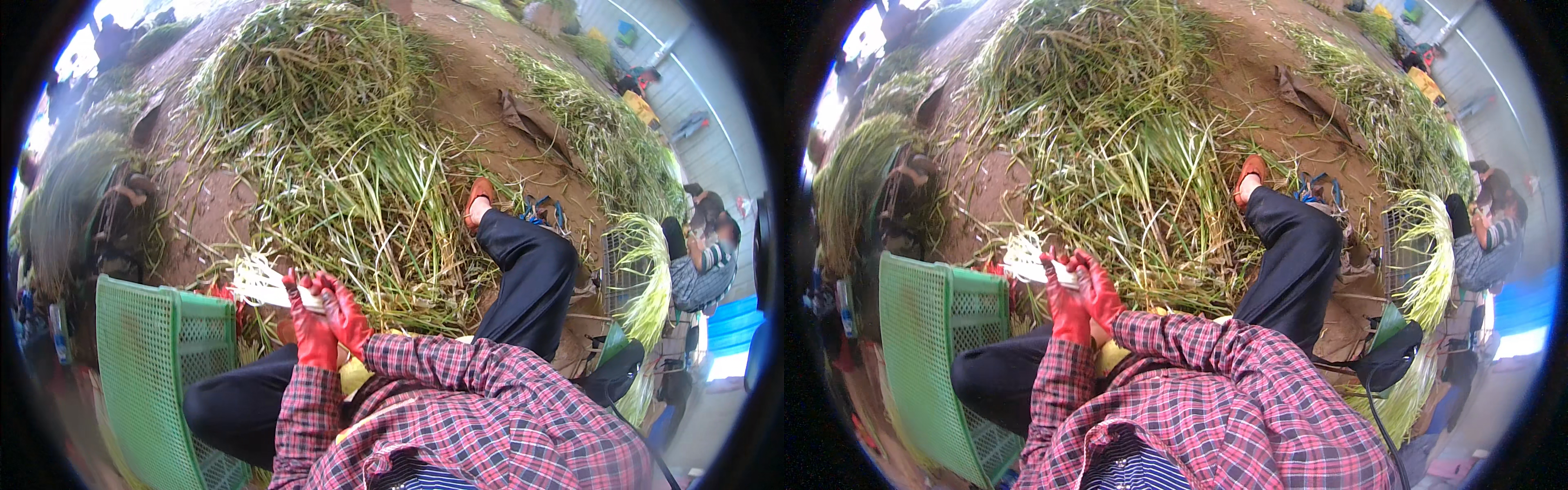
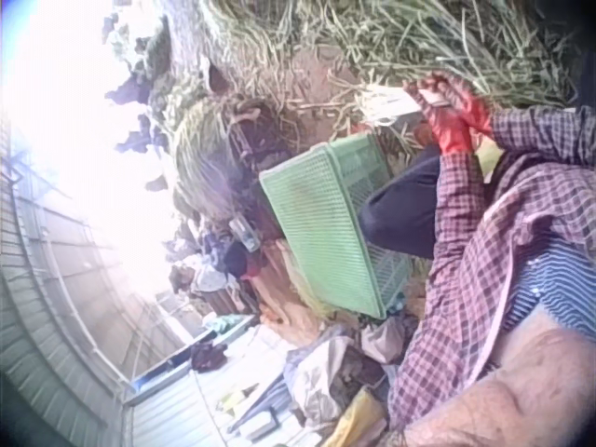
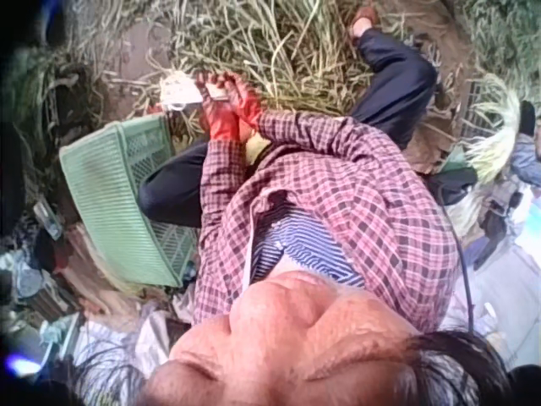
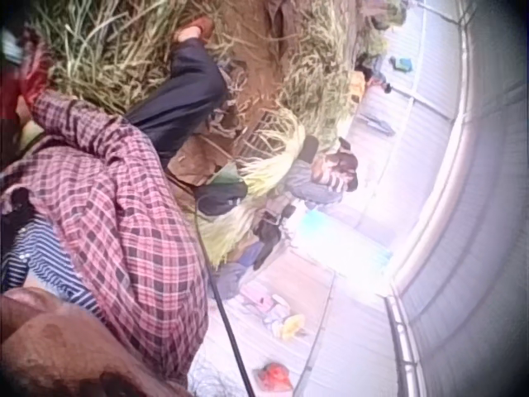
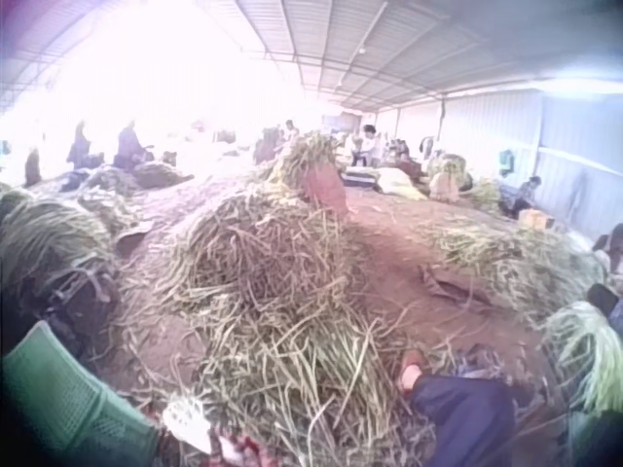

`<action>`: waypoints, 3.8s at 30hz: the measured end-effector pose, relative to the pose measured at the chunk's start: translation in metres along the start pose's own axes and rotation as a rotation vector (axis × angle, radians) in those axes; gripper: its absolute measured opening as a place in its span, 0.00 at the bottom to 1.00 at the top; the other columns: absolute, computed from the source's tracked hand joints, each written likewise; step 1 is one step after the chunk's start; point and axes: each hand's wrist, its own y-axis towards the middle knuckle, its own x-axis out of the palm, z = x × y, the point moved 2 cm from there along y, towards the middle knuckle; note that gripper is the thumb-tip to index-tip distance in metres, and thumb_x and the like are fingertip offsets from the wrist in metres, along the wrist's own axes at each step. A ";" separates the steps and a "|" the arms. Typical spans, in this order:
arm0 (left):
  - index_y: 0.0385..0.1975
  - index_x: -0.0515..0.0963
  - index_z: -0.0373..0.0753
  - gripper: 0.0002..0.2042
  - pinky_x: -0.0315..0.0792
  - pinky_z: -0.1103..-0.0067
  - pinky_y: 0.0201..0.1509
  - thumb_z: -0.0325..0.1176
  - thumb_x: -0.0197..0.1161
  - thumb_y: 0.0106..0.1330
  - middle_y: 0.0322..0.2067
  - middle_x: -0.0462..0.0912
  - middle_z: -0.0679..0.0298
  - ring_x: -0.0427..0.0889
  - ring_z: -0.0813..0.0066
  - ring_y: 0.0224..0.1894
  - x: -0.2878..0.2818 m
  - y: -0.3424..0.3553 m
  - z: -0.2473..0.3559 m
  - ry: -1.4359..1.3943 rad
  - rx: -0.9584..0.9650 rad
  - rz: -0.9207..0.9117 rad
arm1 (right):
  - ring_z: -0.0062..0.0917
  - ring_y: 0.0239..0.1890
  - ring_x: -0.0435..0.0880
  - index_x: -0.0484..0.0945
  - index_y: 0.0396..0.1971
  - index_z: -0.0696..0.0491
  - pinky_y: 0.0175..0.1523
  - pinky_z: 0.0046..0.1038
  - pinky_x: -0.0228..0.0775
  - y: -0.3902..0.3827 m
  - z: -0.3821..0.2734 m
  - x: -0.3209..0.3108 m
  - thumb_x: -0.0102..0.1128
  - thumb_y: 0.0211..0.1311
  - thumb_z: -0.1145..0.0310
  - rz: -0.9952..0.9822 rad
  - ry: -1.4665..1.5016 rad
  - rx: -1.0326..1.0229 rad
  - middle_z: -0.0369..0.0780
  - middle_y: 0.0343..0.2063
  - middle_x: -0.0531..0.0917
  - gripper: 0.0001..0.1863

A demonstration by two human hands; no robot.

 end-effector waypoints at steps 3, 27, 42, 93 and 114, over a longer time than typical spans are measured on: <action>0.55 0.65 0.30 0.25 0.59 0.88 0.24 0.40 0.57 0.64 0.16 0.61 0.74 0.57 0.85 0.18 0.031 0.002 0.025 -0.349 -0.269 -0.311 | 0.18 0.44 0.73 0.57 0.61 0.56 0.55 0.20 0.62 0.022 -0.027 0.001 0.54 0.62 0.72 -0.516 -0.082 0.003 0.36 0.41 0.73 0.28; 0.61 0.58 0.38 0.20 0.53 0.88 0.05 0.32 0.40 0.69 0.18 0.69 0.71 0.54 0.87 0.06 0.017 0.023 0.007 0.077 -0.298 -0.160 | 0.21 0.21 0.80 0.75 0.31 0.58 0.28 0.22 0.75 0.206 0.076 -0.206 0.59 0.58 0.72 0.272 -0.320 0.537 0.39 0.26 0.82 0.05; 0.52 0.69 0.40 0.18 0.59 0.91 0.14 0.34 0.58 0.63 0.42 0.80 0.61 0.59 0.90 0.12 0.007 -0.014 0.007 0.617 0.008 0.049 | 0.30 0.30 0.79 0.77 0.28 0.52 0.36 0.31 0.72 0.026 -0.060 -0.039 0.56 0.57 0.63 -0.445 -1.191 -0.322 0.39 0.30 0.80 0.08; 0.58 0.60 0.39 0.20 0.76 0.70 0.48 0.33 0.52 0.67 0.44 0.77 0.56 0.57 0.88 0.11 0.044 -0.002 0.073 0.502 0.362 -0.172 | 0.21 0.21 0.77 0.73 0.40 0.55 0.29 0.25 0.74 -0.029 -0.070 -0.079 0.37 0.69 0.60 -0.720 -0.663 0.976 0.40 0.26 0.78 0.17; 0.57 0.63 0.37 0.20 0.48 0.86 0.09 0.42 0.45 0.70 0.08 0.49 0.76 0.48 0.87 0.08 -0.009 0.032 0.024 0.153 -0.321 -0.117 | 0.38 0.40 0.81 0.81 0.37 0.52 0.47 0.34 0.71 0.060 0.113 -0.163 0.54 0.55 0.47 -0.372 -1.628 0.819 0.47 0.38 0.81 0.23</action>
